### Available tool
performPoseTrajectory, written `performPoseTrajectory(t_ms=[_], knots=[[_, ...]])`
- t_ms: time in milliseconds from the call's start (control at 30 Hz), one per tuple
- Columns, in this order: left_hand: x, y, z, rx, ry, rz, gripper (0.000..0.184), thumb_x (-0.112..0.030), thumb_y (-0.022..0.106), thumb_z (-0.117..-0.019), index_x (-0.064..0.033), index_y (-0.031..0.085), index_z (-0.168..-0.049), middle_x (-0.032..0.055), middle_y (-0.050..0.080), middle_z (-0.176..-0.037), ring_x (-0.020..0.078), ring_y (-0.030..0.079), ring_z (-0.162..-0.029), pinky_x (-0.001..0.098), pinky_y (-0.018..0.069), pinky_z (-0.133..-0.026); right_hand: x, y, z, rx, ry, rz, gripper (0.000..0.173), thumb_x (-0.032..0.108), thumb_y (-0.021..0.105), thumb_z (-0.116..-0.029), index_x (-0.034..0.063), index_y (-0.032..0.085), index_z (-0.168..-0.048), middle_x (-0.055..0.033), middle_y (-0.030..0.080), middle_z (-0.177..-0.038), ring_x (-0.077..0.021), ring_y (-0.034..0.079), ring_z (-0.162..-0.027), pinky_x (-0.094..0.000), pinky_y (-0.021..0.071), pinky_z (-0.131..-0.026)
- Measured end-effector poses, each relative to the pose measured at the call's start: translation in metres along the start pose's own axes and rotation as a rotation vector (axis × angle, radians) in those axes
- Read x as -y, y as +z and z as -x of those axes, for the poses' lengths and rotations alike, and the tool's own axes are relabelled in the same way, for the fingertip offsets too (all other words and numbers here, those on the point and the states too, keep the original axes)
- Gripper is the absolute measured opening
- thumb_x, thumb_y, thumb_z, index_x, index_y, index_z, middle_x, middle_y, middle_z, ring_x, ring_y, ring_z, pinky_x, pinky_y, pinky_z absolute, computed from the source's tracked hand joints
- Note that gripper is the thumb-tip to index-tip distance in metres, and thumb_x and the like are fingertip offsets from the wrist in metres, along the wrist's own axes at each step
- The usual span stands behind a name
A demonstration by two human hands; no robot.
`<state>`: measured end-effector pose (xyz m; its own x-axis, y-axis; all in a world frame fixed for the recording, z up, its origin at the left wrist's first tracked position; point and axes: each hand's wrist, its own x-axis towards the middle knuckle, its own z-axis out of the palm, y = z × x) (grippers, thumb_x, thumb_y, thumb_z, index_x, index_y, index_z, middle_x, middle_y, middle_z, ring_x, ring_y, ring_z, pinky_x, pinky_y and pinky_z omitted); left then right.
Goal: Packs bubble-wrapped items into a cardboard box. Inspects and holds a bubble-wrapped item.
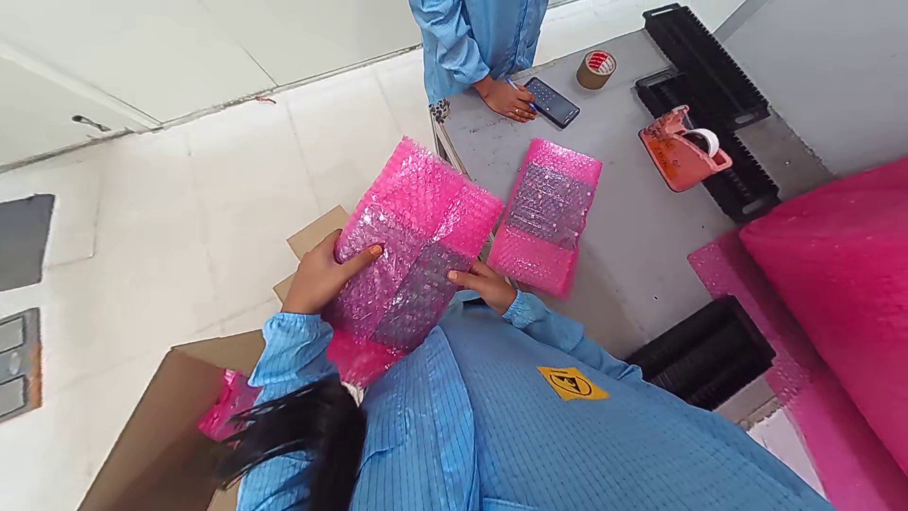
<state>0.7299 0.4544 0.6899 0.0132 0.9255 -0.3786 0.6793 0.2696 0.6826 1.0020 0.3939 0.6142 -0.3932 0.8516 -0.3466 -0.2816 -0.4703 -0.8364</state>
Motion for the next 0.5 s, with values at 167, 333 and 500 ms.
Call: performPoseTrajectory(t_ms=[167,333,500], knots=[[-0.0011,0.0019,-0.0008,0.002,0.0,-0.002,0.078,-0.054,0.072,-0.0847,-0.0007,0.054,-0.138,0.0253,0.064,-0.122,0.0346,0.063,-0.114,0.0594,0.0465,-0.099,-0.0016,-0.0026,-0.0002,0.011,-0.009,-0.017,0.029,0.009,0.054,-0.1027,-0.0055,0.053,-0.127,-0.005,0.068,-0.11,-0.0067,0.067,-0.099,-0.0279,0.0565,-0.091],[0.0003,0.0033,-0.0016,0.0,-0.005,-0.014,0.078,-0.055,0.072,-0.0846,-0.0003,0.055,-0.138,0.0277,0.064,-0.122,0.0411,0.062,-0.116,0.0651,0.0446,-0.1,-0.001,-0.0027,0.0015,-0.022,0.028,0.009,0.033,0.012,0.056,-0.1028,-0.0059,0.053,-0.131,-0.0073,0.067,-0.112,-0.0081,0.066,-0.099,-0.0286,0.0561,-0.091],[0.0048,0.0033,-0.0081,-0.025,-0.005,-0.02,0.08,-0.058,0.073,-0.0829,-0.0013,0.058,-0.136,0.0275,0.066,-0.121,0.043,0.063,-0.117,0.0666,0.0448,-0.101,-0.0022,-0.0052,-0.0042,-0.026,0.027,0.039,0.037,0.018,0.058,-0.1021,-0.0028,0.053,-0.133,-0.0082,0.068,-0.114,-0.0111,0.067,-0.1,-0.0319,0.0559,-0.09]])
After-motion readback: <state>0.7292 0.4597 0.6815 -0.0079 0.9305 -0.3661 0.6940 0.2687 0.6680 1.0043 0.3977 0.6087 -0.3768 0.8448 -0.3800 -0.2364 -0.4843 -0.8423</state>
